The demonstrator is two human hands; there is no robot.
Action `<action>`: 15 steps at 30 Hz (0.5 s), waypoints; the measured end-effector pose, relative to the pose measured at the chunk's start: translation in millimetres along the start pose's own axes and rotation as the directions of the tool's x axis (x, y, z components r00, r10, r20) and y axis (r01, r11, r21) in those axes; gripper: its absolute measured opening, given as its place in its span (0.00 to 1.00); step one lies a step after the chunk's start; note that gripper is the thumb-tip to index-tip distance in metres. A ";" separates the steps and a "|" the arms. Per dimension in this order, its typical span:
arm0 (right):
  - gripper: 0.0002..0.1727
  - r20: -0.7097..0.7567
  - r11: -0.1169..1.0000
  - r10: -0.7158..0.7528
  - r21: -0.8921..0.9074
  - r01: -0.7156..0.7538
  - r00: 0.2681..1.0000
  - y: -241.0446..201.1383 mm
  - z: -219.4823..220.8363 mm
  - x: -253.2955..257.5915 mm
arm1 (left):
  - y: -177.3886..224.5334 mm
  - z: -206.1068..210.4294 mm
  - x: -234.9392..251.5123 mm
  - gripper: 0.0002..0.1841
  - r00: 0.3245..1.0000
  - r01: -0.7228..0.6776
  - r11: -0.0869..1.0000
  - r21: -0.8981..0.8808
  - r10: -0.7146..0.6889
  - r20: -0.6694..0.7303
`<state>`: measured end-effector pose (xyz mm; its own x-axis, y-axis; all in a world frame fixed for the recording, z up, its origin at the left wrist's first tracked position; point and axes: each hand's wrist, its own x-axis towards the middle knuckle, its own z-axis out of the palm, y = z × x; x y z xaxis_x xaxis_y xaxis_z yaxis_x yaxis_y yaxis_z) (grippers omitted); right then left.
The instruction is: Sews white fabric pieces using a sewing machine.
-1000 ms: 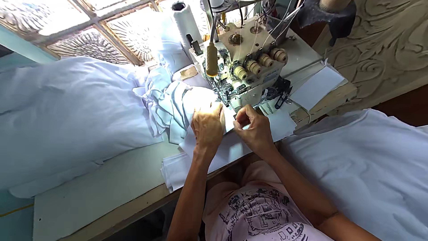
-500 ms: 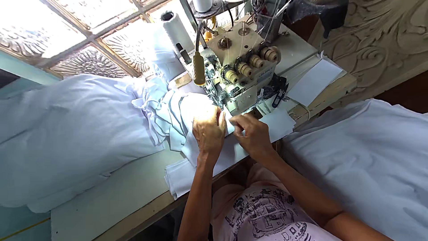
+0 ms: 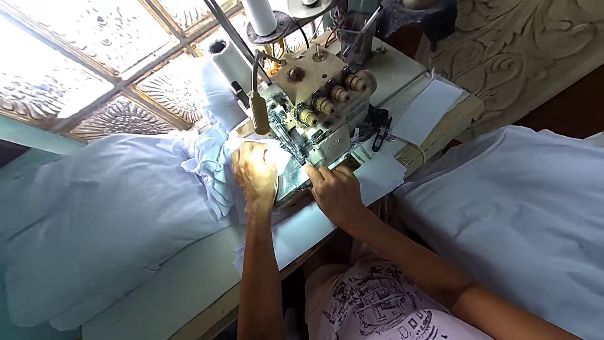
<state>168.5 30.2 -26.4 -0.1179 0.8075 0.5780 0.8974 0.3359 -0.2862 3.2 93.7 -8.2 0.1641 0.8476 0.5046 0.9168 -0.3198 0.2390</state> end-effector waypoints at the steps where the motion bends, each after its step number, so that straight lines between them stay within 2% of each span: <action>1: 0.16 -0.002 1.000 -0.007 0.022 0.007 1.000 0.6 -2.0 -3.1 | -6.2 -1.4 -3.7 0.13 1.000 -0.026 1.000 -0.012 0.026 -0.018; 4: 0.09 -0.016 0.987 -0.038 0.157 0.040 0.999 4.8 -14.0 -14.8 | -19.5 -0.2 -4.3 0.16 0.999 0.033 0.999 -0.018 -0.034 -0.010; 6: 0.13 0.014 0.969 -0.042 0.245 0.038 0.999 12.0 -24.7 -24.9 | -32.6 6.0 -10.4 0.18 0.997 0.035 0.999 -0.020 -0.036 -0.069; 9: 0.13 0.060 0.947 0.011 0.321 -0.030 0.998 34.6 -37.4 -37.1 | -64.8 23.9 -30.2 0.22 0.983 -0.003 1.000 0.022 0.007 -0.185; 12: 0.12 0.100 0.933 0.164 0.309 -0.187 0.981 68.8 -50.4 -45.5 | -85.6 35.9 -46.5 0.26 0.992 0.030 0.996 0.088 -0.019 -0.123; 15: 0.15 0.179 0.875 0.374 0.257 -0.410 0.910 107.3 -65.0 -50.0 | -85.6 25.9 -46.9 0.26 0.999 0.031 0.999 0.024 -0.031 -0.015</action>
<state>298.3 -5.7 -36.3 0.1518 0.9472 0.2825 0.7247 0.0877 -0.6835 -73.5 92.3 -73.8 0.1304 0.8504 0.5096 0.9299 -0.2832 0.2346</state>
